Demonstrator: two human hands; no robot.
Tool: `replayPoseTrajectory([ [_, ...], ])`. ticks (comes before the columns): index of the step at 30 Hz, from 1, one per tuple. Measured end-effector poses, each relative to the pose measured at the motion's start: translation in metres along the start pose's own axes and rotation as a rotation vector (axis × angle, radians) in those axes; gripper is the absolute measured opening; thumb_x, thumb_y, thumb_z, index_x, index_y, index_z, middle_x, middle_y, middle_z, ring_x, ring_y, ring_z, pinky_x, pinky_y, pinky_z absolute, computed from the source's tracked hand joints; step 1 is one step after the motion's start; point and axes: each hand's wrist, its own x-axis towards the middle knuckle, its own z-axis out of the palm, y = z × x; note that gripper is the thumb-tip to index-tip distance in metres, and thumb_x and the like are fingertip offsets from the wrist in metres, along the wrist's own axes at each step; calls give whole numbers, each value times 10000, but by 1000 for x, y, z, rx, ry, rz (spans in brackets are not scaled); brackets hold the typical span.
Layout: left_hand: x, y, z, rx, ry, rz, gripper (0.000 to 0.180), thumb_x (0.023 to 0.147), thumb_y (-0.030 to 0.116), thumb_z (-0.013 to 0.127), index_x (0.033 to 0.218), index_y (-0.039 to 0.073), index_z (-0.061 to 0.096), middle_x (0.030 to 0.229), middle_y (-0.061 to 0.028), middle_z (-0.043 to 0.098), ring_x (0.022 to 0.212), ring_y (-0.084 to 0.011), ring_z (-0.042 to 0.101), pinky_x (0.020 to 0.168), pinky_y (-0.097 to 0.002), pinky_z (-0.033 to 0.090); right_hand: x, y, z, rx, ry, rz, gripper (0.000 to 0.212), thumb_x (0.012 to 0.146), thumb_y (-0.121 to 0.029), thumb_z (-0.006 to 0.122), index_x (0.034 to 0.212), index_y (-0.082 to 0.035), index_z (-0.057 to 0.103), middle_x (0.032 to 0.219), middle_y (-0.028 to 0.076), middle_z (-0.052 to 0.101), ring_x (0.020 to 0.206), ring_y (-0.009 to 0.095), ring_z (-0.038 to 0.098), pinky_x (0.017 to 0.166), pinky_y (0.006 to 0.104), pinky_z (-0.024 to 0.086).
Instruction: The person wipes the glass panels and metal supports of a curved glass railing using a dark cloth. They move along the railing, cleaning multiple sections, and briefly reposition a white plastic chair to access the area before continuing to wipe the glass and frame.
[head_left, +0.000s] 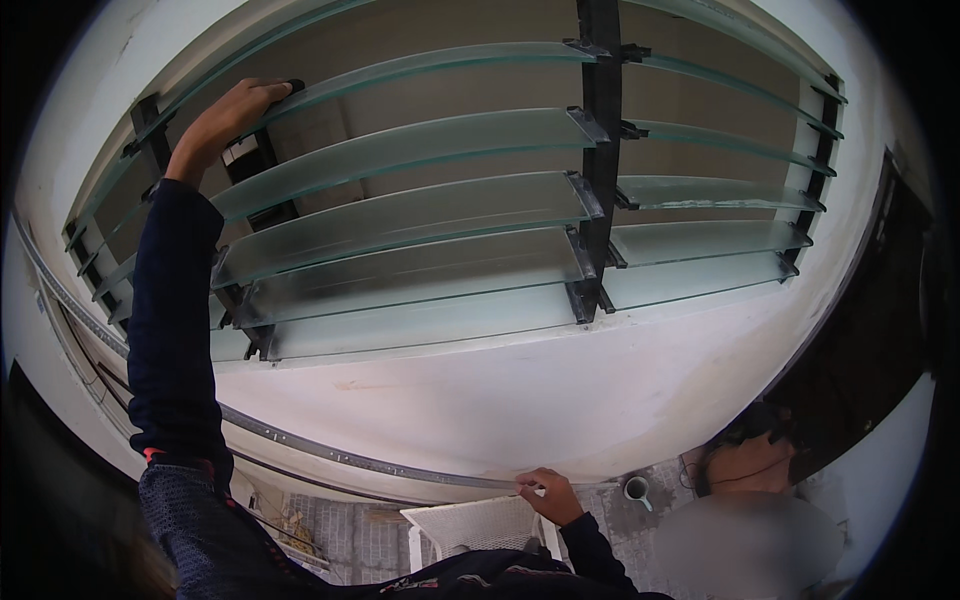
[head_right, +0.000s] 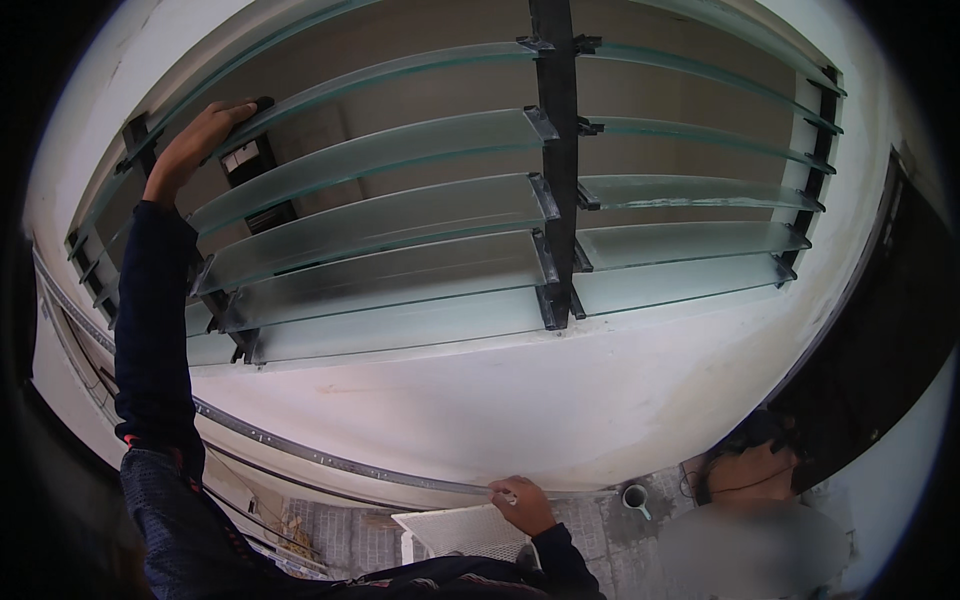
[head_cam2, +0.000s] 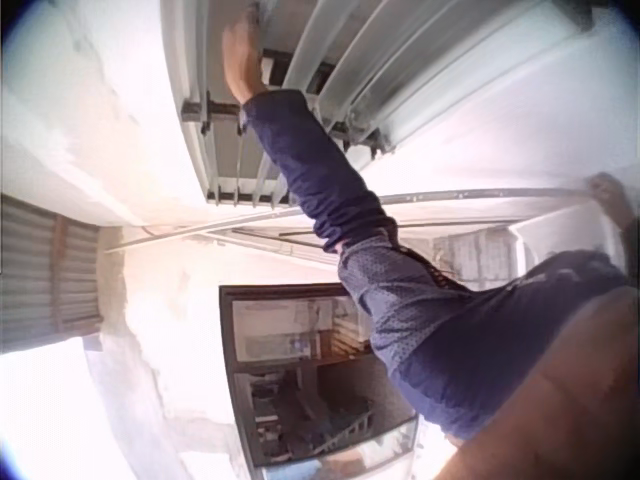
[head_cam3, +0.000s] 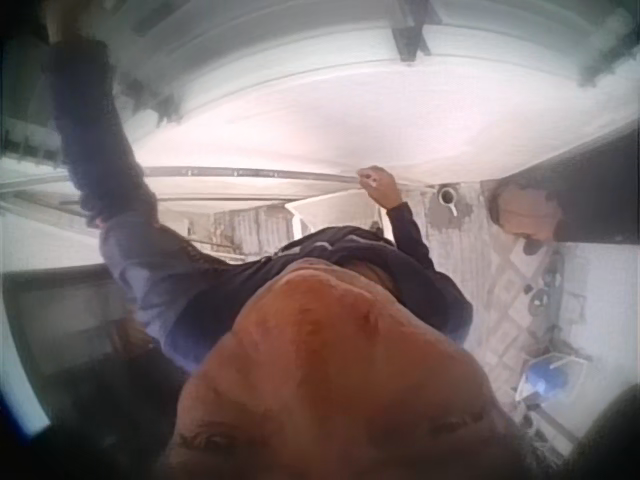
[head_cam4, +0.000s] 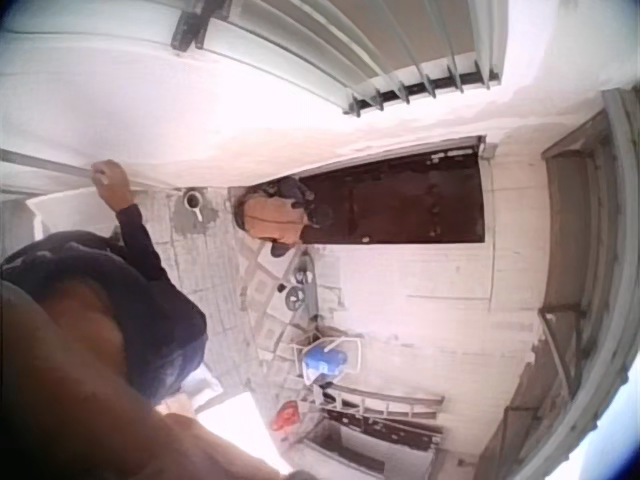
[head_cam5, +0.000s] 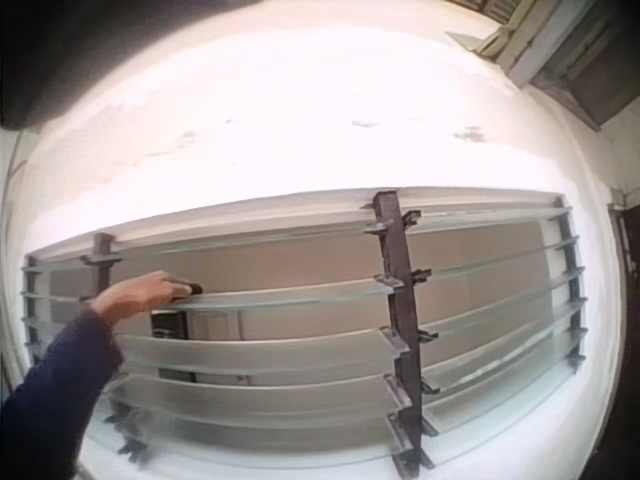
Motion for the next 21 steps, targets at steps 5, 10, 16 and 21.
replayPoseTrajectory([
  [5,37,80,40,34,-102,232,511,991,409,359,1332,83,557,1353,-134,509,1254,-282,480,1069,-351,351,4,-10,1,7,34,-73,189,838,-195,687,953,-46,705,920,121,690,898,291,639,805,382,501],
  [10,65,172,91,15,-97,376,513,980,414,356,1234,52,617,1230,-167,586,1160,-310,541,972,-403,419,-11,-16,-2,10,63,-16,182,838,-189,690,949,-46,704,918,124,688,894,299,637,801,384,498],
  [16,80,227,124,-3,123,556,268,881,124,515,1026,-16,690,965,-256,661,881,-357,655,797,-406,507,-39,-8,-3,-72,141,13,194,838,-201,700,954,-46,703,915,123,688,870,282,642,768,374,508],
  [21,80,177,99,-487,-56,599,284,856,135,574,1055,-36,684,912,-293,664,827,-361,669,752,-399,518,-54,-2,3,-39,199,93,194,839,-206,704,951,-47,702,923,125,687,861,275,650,739,376,519],
])
